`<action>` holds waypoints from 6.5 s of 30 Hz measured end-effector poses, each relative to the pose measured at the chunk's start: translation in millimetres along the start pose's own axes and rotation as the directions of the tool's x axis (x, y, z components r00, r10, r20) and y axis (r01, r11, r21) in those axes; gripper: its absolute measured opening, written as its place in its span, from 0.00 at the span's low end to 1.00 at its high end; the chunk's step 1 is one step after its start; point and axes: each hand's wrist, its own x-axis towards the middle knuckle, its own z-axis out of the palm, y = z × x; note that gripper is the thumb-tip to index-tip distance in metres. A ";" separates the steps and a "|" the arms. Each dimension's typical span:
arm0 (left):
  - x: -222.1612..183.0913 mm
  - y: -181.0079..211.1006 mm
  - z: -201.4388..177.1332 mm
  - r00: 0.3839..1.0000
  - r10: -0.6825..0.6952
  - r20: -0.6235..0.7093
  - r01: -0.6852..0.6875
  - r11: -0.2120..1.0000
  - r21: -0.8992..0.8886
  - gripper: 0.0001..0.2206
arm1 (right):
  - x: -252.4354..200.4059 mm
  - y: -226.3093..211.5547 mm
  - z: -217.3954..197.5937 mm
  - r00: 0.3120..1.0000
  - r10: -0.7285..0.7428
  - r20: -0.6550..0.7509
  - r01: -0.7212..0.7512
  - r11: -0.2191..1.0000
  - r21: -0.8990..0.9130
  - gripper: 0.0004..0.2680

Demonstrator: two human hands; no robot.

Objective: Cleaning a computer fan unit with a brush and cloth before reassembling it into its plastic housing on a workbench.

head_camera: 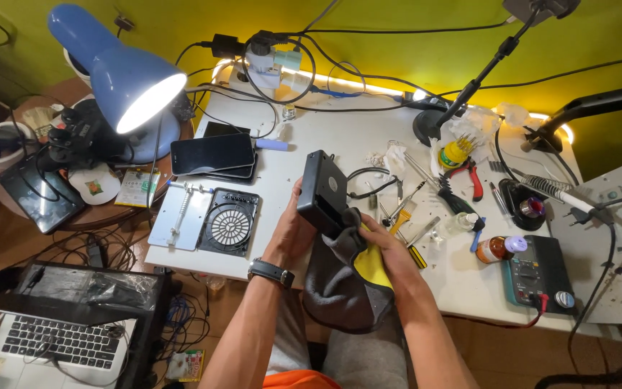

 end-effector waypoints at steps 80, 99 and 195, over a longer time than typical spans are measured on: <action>18.0 17.3 27.6 0.860 -0.455 -0.232 0.498 0.848 0.184 0.23 | -50.2 -54.0 73.1 0.706 -0.506 0.496 0.383 -0.316 -0.868 0.14; 25.2 6.4 20.7 0.857 -0.436 -0.273 0.495 0.844 0.205 0.25 | -18.5 -40.5 59.0 0.714 -0.518 0.471 0.494 -0.103 -0.863 0.15; -39.2 47.8 53.2 0.997 0.075 -0.009 -0.022 0.401 0.916 0.27 | -11.2 -4.0 -10.3 0.811 -0.564 -0.155 0.389 0.717 -0.579 0.27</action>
